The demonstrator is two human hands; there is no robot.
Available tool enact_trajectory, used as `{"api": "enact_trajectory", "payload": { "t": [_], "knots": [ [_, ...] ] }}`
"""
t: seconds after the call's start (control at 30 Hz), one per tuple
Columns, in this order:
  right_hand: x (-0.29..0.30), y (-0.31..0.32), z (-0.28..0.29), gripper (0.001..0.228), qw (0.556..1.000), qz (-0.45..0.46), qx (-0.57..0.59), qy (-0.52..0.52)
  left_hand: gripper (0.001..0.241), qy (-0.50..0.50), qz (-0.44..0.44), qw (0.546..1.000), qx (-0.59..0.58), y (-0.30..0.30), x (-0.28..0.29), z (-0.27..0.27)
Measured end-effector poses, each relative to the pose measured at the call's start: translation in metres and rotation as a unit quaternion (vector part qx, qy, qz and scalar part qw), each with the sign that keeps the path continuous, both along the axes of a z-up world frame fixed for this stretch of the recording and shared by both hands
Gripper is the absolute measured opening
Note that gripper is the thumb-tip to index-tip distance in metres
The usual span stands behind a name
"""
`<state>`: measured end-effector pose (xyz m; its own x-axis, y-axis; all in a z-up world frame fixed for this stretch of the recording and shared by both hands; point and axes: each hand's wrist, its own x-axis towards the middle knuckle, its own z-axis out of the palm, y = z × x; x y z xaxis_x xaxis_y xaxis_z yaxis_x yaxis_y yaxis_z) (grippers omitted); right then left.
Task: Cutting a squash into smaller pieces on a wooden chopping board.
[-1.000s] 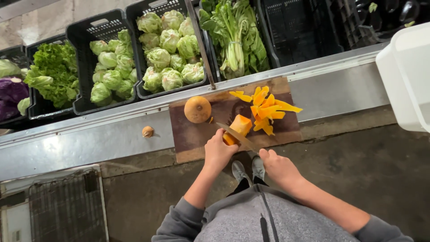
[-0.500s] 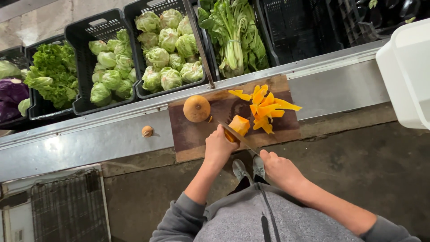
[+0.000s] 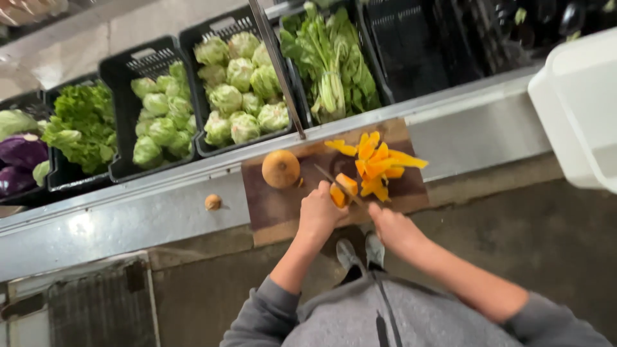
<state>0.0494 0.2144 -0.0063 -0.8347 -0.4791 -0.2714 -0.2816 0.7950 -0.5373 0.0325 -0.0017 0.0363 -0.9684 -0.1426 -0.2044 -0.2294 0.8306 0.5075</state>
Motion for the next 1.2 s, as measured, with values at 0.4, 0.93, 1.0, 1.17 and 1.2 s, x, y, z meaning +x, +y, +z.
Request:
{"api": "enact_trajectory", "payload": {
  "t": [0.4, 0.93, 1.0, 1.17, 1.2],
  "knots": [
    [0.01, -0.016, 0.003, 0.026, 0.999, 0.026, -0.024, -0.018, 0.056, -0.039, 0.006, 0.999, 0.025, -0.004, -0.006, 0.019],
    [-0.031, -0.03, 0.037, 0.023, 0.994, 0.024, -0.017, -0.104, 0.049, -0.017, 0.005, 1.0, 0.008, 0.002, -0.013, 0.013],
    [-0.027, -0.025, 0.016, 0.027, 0.997, 0.047, -0.045, -0.043, 0.051, -0.068, 0.013, 0.998, 0.01, 0.002, -0.014, 0.018],
    [-0.024, -0.017, 0.004, 0.021, 0.998, 0.035, -0.032, -0.046, 0.049, -0.029, 0.002, 0.999, 0.015, 0.003, -0.012, 0.009],
    [-0.033, -0.024, 0.012, 0.022, 0.996, 0.03, -0.05, -0.07, 0.05, -0.027, 0.0, 1.0, 0.008, 0.003, -0.016, 0.01]
  ]
}}
